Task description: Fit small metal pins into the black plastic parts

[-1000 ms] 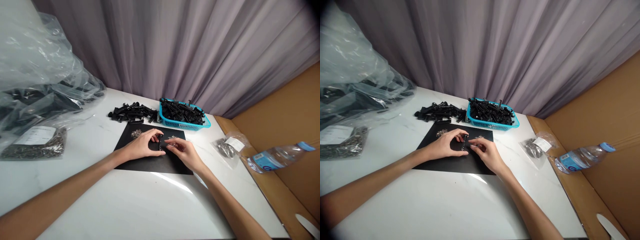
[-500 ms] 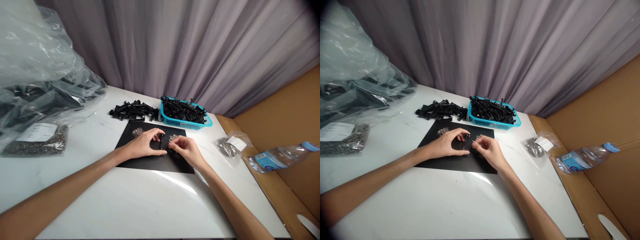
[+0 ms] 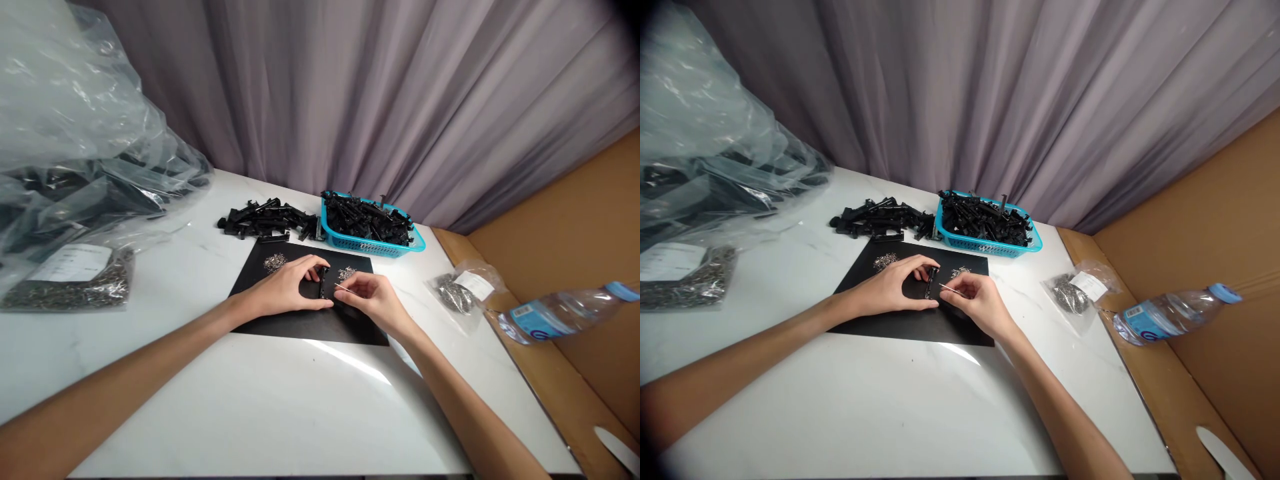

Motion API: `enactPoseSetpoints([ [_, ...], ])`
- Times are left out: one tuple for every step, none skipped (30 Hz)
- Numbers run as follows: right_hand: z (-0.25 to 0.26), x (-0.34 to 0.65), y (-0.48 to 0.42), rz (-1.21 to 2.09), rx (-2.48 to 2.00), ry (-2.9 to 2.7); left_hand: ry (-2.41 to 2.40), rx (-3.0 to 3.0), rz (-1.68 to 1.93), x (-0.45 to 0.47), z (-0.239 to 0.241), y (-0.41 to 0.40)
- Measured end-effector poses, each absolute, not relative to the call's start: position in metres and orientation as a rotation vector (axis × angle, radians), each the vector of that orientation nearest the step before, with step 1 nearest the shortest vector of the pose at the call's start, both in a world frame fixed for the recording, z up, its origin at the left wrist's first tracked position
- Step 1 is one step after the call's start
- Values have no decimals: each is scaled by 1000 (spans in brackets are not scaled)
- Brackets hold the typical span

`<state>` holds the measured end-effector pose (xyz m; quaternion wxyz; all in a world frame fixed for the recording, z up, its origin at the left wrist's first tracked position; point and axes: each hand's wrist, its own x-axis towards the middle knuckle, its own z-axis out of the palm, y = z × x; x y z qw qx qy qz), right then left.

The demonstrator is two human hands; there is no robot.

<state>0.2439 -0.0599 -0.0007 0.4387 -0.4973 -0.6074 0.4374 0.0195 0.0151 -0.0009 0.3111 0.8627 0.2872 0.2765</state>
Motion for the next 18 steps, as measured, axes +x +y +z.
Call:
enactPoseSetpoints([
  [1,244,-60,1058,-1236,-1542,756,2279,733,19,-1,15],
  [3,244,-60,1017,-1244,-1586,752,2277,740,19,-2,16],
  [5,245,-61,966,-1258,-1637,749,2273,747,19,-3,16],
  [6,245,-61,911,-1276,-1687,747,2267,752,18,-3,16],
  [8,246,-62,859,-1295,-1728,746,2262,752,18,-4,17],
  [9,247,-62,818,-1314,-1754,747,2259,749,18,-4,17],
  [9,248,-62,793,-1329,-1765,749,2257,746,18,-4,17],
  [8,249,-62,787,-1342,-1764,749,2257,743,18,-4,17],
  [7,249,-61,794,-1353,-1752,749,2257,743,19,-4,17],
  [6,250,-61,808,-1363,-1732,748,2258,742,19,-4,17],
  [4,251,-60,829,-1368,-1709,746,2258,743,19,-4,17],
  [3,251,-60,862,-1365,-1682,745,2258,743,19,-4,17],
  [3,251,-60,905,-1354,-1651,745,2260,742,19,-4,17],
  [2,251,-59,953,-1337,-1620,747,2263,738,19,-4,17],
  [3,251,-59,1001,-1316,-1591,752,2267,732,19,-4,17],
  [3,250,-60,1045,-1296,-1569,755,2273,724,19,-4,17],
  [4,250,-60,1074,-1282,-1554,758,2280,717,18,-4,16],
  [4,250,-60,1081,-1277,-1553,761,2288,708,18,-4,16],
])
